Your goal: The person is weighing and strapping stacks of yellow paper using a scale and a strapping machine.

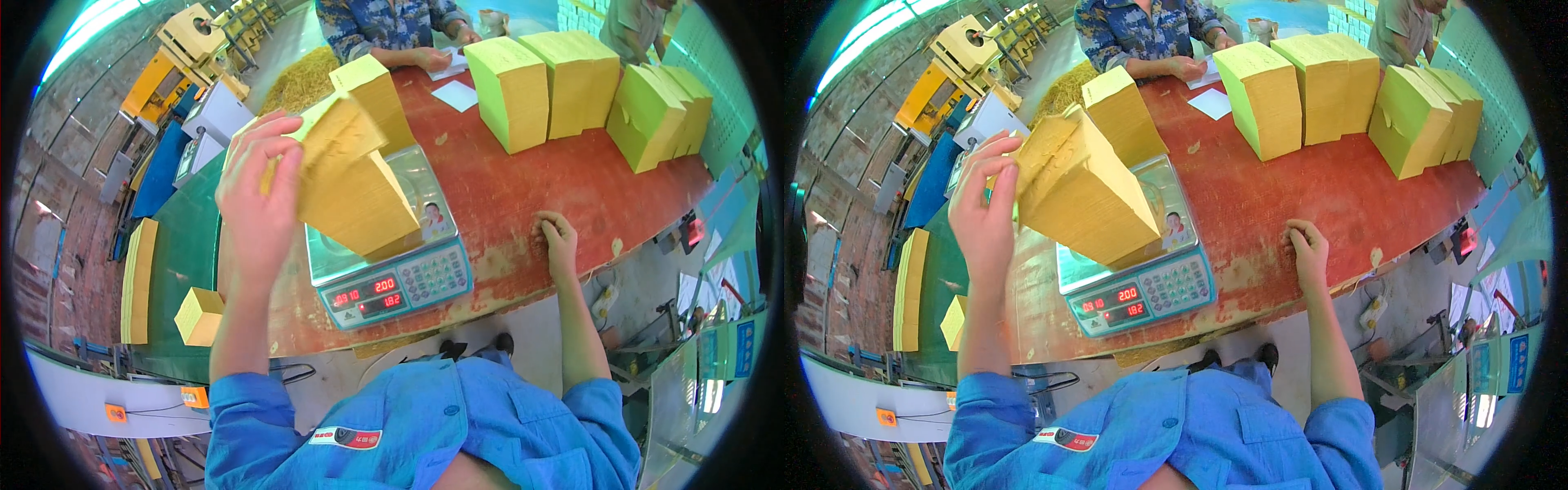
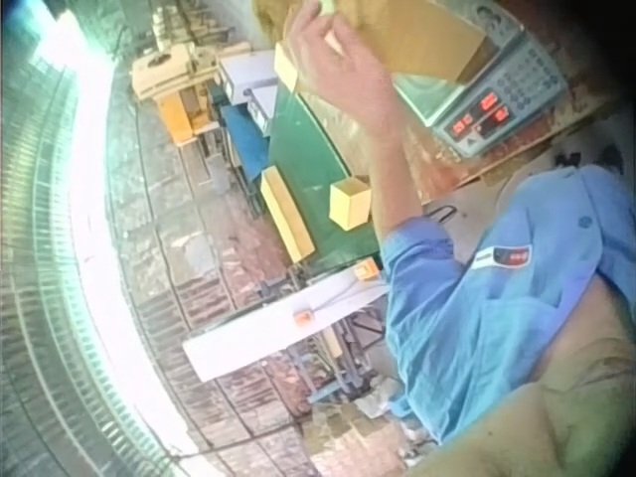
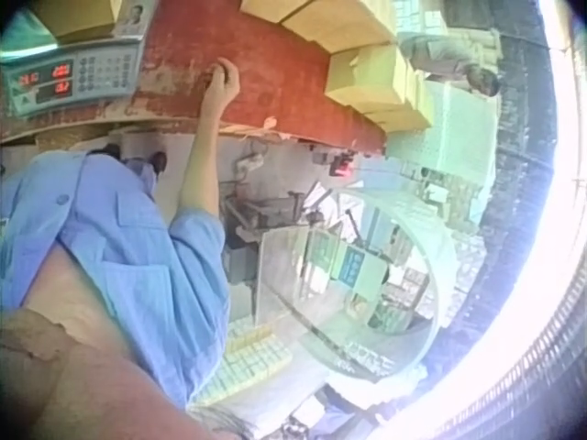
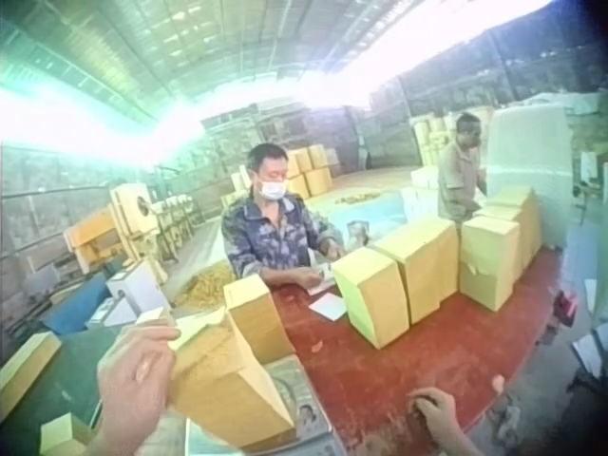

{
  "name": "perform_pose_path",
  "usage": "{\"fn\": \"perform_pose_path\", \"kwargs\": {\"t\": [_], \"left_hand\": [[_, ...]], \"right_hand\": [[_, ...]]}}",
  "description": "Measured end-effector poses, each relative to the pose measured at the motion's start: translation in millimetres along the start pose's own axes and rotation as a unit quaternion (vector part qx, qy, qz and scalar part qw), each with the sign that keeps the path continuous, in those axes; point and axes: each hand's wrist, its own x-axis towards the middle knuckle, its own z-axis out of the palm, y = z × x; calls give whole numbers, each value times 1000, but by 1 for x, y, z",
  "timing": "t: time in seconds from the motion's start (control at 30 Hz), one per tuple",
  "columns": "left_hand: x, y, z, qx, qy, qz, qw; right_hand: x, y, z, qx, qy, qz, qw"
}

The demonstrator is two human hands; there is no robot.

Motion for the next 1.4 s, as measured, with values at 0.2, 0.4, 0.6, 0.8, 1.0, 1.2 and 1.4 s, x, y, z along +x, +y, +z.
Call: {"fn": "perform_pose_path", "kwargs": {"t": [0.2, 0.4, 0.6, 0.8, 1.0, 1.2, 1.4], "left_hand": [[-72, 102, 112, -60, -63, 254, 963], [-178, 133, 234, -134, -226, 217, 940], [-201, 112, 218, -194, -283, 41, 938], [-244, 85, 171, -232, -371, -250, 863], [-281, 85, 146, -239, -308, -431, 814], [-273, 85, 156, -263, -268, -439, 816], [-262, 88, 184, -288, -257, -439, 811]], "right_hand": [[-48, -106, 12, 410, -154, 171, 883], [-60, -38, -53, 294, -127, 279, 905], [-67, -41, -56, 145, -82, 259, 951], [-64, -46, -54, -24, -92, 163, 982], [-66, -110, -18, -262, -92, -49, 959], [-61, -138, 3, -353, -166, -207, 897], [-64, -116, 5, -467, -257, -88, 841]]}}
